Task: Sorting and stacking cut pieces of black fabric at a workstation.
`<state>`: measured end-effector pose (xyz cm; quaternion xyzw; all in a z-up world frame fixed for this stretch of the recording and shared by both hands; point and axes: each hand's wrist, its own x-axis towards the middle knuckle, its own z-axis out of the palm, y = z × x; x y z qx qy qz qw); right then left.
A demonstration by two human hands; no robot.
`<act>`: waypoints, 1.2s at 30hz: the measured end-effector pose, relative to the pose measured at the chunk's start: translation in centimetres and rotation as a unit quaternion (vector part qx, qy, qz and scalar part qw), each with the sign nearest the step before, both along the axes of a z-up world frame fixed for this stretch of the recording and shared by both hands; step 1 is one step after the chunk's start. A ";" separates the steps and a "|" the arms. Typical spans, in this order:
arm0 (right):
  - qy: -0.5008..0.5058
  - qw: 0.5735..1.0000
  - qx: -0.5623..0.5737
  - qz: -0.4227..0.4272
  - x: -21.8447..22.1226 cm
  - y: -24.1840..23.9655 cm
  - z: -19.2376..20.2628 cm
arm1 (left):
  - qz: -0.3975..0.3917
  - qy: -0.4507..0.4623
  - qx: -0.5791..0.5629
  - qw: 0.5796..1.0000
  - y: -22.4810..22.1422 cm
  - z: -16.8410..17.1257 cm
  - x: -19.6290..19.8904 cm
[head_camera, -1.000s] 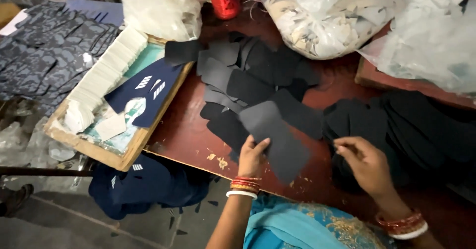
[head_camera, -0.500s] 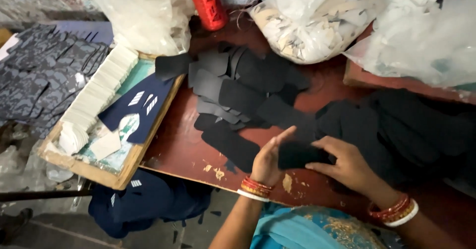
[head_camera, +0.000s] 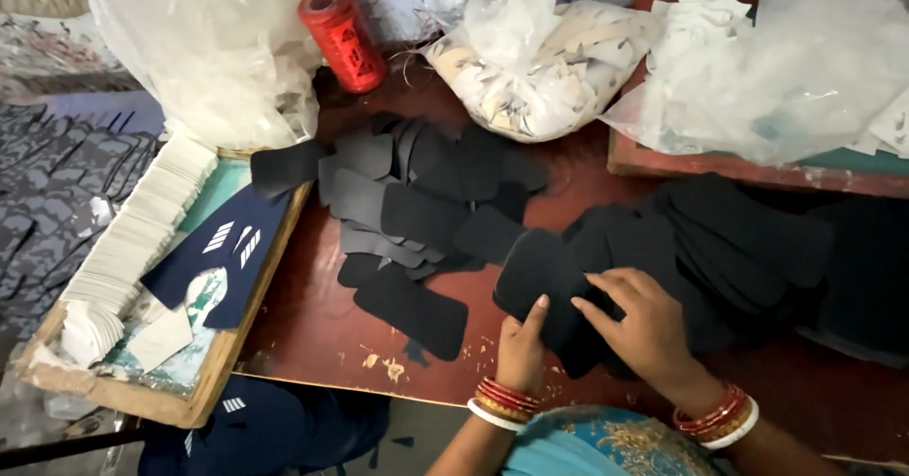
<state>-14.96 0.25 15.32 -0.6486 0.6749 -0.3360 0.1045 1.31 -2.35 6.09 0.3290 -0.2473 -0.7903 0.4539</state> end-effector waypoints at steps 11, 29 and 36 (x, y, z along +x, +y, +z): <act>-0.303 0.950 0.066 -0.021 -6.9 -1.2 -9.0 | 0.033 -0.016 0.052 0.998 -0.1 2.2 0.4; -0.601 0.767 -0.226 0.012 -16.6 0.6 -2.4 | 0.125 -0.143 0.076 0.979 -1.2 -8.7 2.0; -0.582 0.799 -0.145 -0.040 -12.9 -0.4 0.6 | 0.114 -0.183 0.053 0.975 -1.5 -3.8 3.5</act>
